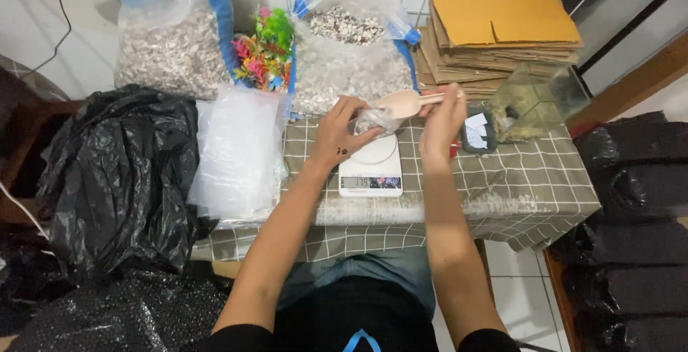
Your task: Weighing and packaging aquarium gravel into small plastic bags using a scoop and a digital scale
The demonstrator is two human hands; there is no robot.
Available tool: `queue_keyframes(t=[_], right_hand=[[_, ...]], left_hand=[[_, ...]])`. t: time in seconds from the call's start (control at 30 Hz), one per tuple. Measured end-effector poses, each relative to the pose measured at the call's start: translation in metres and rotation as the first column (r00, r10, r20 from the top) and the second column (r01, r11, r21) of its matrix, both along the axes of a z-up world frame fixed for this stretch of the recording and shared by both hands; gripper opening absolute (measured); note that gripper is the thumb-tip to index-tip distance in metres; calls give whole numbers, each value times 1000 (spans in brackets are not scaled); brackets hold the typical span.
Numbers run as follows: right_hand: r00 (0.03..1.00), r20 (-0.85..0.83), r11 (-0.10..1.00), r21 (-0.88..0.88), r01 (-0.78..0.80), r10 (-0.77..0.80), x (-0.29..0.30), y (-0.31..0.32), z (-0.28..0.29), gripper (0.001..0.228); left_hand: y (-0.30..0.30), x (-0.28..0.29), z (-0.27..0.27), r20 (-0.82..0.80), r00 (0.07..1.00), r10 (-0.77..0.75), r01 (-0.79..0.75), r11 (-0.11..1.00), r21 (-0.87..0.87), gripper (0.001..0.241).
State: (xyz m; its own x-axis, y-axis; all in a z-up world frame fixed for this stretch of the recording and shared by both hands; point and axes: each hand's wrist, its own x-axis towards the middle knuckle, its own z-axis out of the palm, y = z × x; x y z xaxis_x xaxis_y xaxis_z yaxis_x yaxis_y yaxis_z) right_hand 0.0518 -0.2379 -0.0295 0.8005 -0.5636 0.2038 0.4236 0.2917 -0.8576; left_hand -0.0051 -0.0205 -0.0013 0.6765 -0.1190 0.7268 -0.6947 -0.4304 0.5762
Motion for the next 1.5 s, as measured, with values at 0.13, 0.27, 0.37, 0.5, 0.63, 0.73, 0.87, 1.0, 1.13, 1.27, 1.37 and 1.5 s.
queue_keyframes(t=[0.13, 0.27, 0.37, 0.5, 0.63, 0.73, 0.87, 1.0, 1.13, 1.27, 1.37, 1.5], right_hand=[[1000, 27, 1000, -14, 13, -13, -5, -5, 4, 32], [1000, 11, 991, 129, -20, 19, 9, -14, 3, 31], [997, 73, 985, 171, -26, 14, 37, -7, 18, 31], [949, 315, 983, -180, 31, 28, 104, 31, 55, 10], [881, 224, 782, -583, -222, 417, 82, 57, 70, 57], [928, 252, 864, -489, -122, 274, 56, 51, 67, 27], [911, 413, 936, -325, 136, 11, -2, 37, 41, 44], [923, 376, 972, -172, 159, -85, -15, 16, 28, 45], [926, 368, 996, 40, 74, -83, 1, 1, 13, 45], [955, 274, 974, 222, 53, -115, -2, -4, 13, 43], [949, 275, 984, 127, 123, -154, -11, 0, 20, 45], [968, 222, 974, -165, 155, -117, -19, 16, 21, 48]], left_hand=[[3, 3, 4, 49, 998, 32, -34, 999, 43, 51], [5, 10, -1, 143, 987, 73, -78, 996, 33, 22], [9, 11, 1, 198, 976, 90, -108, 991, 82, 29], [10, 6, 1, 201, 978, 50, -79, 987, 138, 26], [10, -1, 11, 217, 976, -15, -4, 996, 87, 24], [13, 1, 12, 112, 993, 32, -41, 997, 72, 25], [12, -3, 9, 116, 991, 62, -62, 998, -6, 33], [12, 1, 6, 120, 991, 60, -50, 995, -88, 38], [13, 3, 9, 133, 990, 48, -37, 996, -82, 32], [13, 3, 7, 87, 996, -18, 26, 995, -93, 26], [10, 13, -2, 65, 989, -130, 133, 991, -35, 46], [3, -1, 4, -46, 990, -136, 139, 988, 74, 75]])
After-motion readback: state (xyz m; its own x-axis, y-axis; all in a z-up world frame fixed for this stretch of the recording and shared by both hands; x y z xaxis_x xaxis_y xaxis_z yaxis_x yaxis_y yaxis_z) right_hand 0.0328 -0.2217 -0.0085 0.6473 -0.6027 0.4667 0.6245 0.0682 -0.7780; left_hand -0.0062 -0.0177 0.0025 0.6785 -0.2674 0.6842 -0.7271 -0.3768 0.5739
